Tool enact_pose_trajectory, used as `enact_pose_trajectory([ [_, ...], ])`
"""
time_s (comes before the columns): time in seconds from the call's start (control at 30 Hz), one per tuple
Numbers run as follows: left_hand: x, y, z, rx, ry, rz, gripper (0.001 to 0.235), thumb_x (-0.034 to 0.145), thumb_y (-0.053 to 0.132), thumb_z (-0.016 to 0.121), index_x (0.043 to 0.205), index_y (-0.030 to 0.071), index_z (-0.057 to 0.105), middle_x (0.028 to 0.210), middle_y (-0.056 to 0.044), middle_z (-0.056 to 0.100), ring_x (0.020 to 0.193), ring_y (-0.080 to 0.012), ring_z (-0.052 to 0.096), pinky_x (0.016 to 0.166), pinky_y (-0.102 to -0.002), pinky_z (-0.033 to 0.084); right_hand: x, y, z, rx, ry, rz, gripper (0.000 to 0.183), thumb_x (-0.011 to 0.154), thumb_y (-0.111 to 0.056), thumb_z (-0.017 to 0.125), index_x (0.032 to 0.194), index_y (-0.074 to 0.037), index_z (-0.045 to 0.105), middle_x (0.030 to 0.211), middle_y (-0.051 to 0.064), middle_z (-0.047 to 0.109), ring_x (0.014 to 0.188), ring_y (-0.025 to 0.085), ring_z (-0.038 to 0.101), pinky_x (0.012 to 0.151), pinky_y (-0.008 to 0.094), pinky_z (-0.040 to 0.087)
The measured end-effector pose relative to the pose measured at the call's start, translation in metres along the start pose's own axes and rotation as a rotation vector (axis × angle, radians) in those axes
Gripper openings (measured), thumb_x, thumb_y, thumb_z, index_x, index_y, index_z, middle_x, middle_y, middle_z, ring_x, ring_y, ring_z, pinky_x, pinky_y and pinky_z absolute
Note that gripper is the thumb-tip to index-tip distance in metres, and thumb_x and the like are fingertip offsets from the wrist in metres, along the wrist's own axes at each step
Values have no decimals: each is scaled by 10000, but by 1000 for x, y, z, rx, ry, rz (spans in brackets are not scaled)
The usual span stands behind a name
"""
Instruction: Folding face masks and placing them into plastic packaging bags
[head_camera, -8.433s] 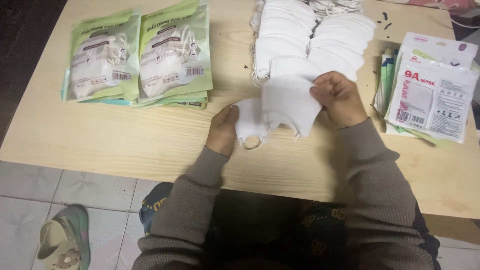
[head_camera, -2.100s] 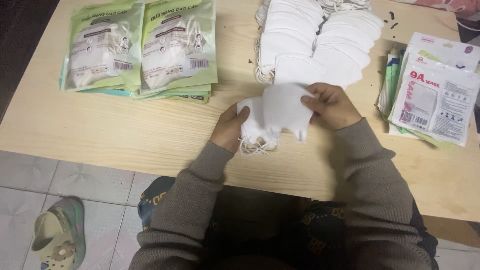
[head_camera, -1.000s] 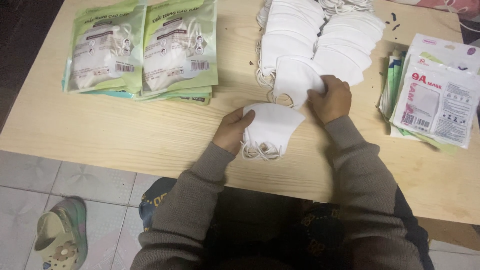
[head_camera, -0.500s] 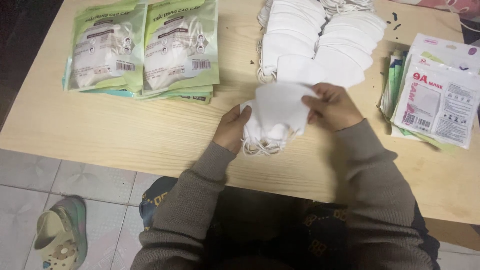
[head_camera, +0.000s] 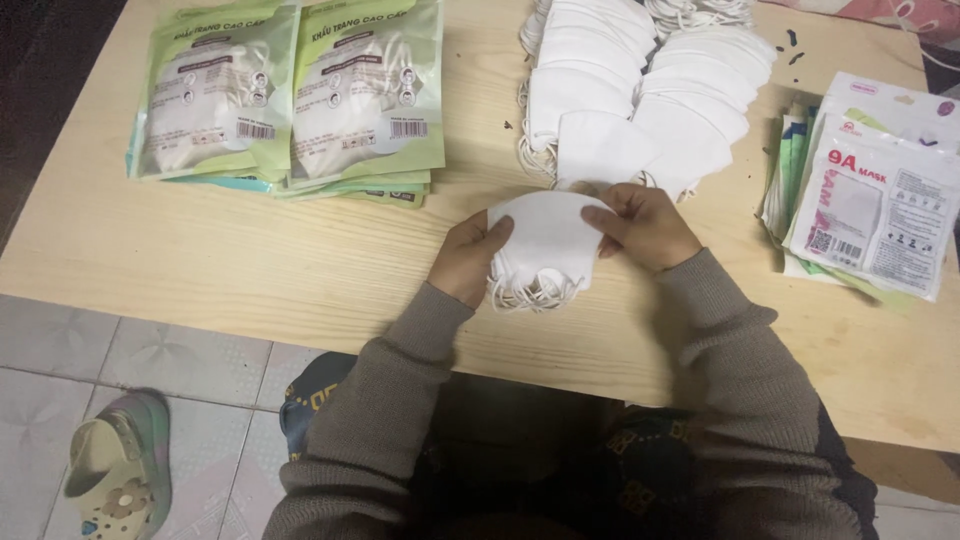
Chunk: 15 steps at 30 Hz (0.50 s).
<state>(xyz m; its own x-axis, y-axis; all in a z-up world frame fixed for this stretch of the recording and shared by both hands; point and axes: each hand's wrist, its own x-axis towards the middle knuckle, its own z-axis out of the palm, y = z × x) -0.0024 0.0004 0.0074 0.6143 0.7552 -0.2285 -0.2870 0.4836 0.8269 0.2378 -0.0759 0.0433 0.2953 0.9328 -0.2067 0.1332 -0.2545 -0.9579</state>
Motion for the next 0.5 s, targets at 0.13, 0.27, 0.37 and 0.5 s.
enact_pose_trajectory([
  [0.13, 1, -3, -2, -51, 25, 32, 459, 1050, 208, 622, 1404, -70, 534, 1263, -233, 669, 1120, -280, 677, 938, -463, 600, 16, -1, -13, -552, 262, -243, 182, 995, -198, 791, 1038, -36, 720, 953, 144, 657, 963, 311, 696, 800, 429, 585],
  [0.27, -6, 8, 6, 12, 43, 32, 493, 1038, 204, 632, 1419, -87, 519, 1270, -218, 654, 1149, -254, 636, 976, -442, 575, 42, 6, -31, -1014, 429, -318, 389, 987, -249, 792, 1294, -57, 651, 1245, 130, 591, 1259, 325, 516, 1024, 419, 477],
  [0.37, -7, 14, 8, 33, 25, 12, 516, 1040, 236, 637, 1434, -74, 514, 1305, -229, 638, 1173, -272, 619, 1009, -481, 551, 53, 6, -34, -1152, 402, -230, 678, 933, -318, 822, 1466, -18, 528, 1347, 205, 567, 1348, 393, 439, 1148, 497, 343],
  [0.5, -4, 7, 5, 47, 2, 13, 514, 1045, 249, 641, 1437, -59, 517, 1302, -232, 642, 1182, -275, 621, 1011, -474, 550, 49, -7, -20, -1228, 434, -129, 758, 887, -276, 850, 1515, -69, 480, 1345, 181, 591, 1327, 386, 453, 1081, 539, 374],
])
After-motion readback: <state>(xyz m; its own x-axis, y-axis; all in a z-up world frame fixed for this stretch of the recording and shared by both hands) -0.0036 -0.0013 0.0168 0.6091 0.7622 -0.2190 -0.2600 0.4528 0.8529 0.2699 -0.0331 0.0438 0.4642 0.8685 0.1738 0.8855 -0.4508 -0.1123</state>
